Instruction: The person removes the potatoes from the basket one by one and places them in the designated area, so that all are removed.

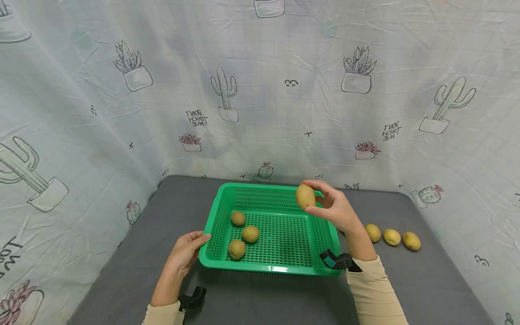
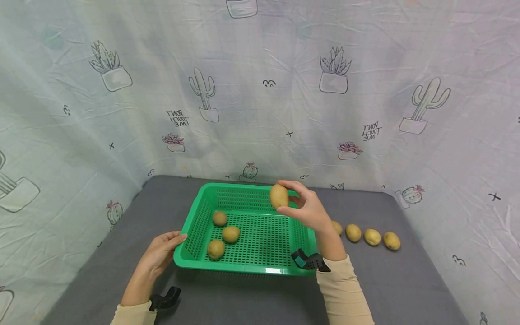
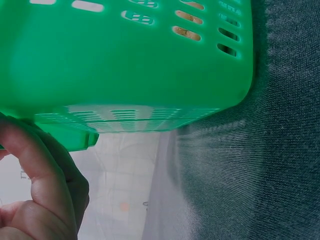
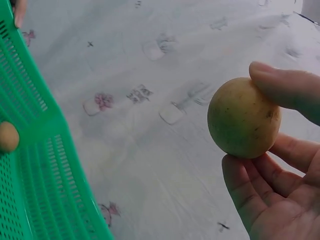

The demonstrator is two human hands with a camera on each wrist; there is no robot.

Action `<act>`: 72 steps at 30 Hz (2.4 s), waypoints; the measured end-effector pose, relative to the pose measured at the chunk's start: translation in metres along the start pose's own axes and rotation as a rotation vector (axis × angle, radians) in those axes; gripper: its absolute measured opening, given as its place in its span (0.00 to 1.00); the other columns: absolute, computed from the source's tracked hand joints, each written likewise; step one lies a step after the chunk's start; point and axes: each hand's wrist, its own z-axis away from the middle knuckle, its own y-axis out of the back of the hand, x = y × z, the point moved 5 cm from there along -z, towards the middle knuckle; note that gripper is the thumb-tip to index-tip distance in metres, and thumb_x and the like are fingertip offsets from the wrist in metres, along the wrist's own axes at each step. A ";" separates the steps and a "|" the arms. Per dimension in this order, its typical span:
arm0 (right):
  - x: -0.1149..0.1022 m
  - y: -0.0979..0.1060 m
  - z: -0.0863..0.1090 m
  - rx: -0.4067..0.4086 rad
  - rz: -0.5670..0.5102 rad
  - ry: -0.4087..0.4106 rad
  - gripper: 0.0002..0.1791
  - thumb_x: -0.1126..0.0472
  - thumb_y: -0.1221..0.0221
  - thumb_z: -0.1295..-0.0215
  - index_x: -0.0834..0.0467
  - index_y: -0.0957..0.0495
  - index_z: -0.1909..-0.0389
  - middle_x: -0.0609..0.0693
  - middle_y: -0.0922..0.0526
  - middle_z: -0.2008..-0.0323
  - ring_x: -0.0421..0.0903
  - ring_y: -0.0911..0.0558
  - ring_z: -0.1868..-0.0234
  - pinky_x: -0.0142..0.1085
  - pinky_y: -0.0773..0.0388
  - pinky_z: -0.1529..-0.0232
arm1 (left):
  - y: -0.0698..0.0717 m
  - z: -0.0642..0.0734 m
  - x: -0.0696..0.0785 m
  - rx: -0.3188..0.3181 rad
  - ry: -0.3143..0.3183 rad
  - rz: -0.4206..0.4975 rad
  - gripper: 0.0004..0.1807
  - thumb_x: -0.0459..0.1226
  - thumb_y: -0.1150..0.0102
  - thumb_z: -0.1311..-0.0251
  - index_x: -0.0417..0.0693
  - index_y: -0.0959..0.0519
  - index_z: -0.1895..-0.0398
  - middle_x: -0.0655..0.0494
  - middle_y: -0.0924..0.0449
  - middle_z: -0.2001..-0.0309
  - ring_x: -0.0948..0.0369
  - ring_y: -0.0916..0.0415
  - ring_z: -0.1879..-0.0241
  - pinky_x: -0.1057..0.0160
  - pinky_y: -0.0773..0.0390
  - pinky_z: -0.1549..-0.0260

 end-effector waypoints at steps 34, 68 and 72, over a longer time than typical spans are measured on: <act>0.055 0.068 0.138 0.280 -0.023 -0.047 0.31 0.86 0.50 0.42 0.77 0.42 0.36 0.44 0.28 0.39 0.34 0.27 0.44 0.24 0.24 0.58 | 0.001 0.000 0.001 0.012 0.011 -0.025 0.17 0.37 0.45 0.34 0.30 0.28 0.51 0.60 0.23 0.74 0.68 0.27 0.78 0.68 0.25 0.74; 0.122 0.067 0.188 0.255 0.232 -0.374 0.33 0.69 0.37 0.41 0.73 0.37 0.36 0.35 0.29 0.41 0.21 0.29 0.46 0.18 0.27 0.55 | 0.000 0.000 0.002 0.012 -0.003 -0.028 0.21 0.38 0.45 0.34 0.28 0.31 0.47 0.60 0.22 0.71 0.68 0.25 0.76 0.69 0.23 0.73; 0.124 0.067 0.191 0.253 0.285 -0.385 0.33 0.67 0.36 0.41 0.71 0.36 0.36 0.37 0.29 0.42 0.18 0.33 0.44 0.16 0.29 0.54 | 0.000 0.001 0.001 -0.021 -0.053 -0.021 0.26 0.43 0.41 0.37 0.28 0.30 0.47 0.59 0.20 0.69 0.68 0.22 0.72 0.69 0.22 0.71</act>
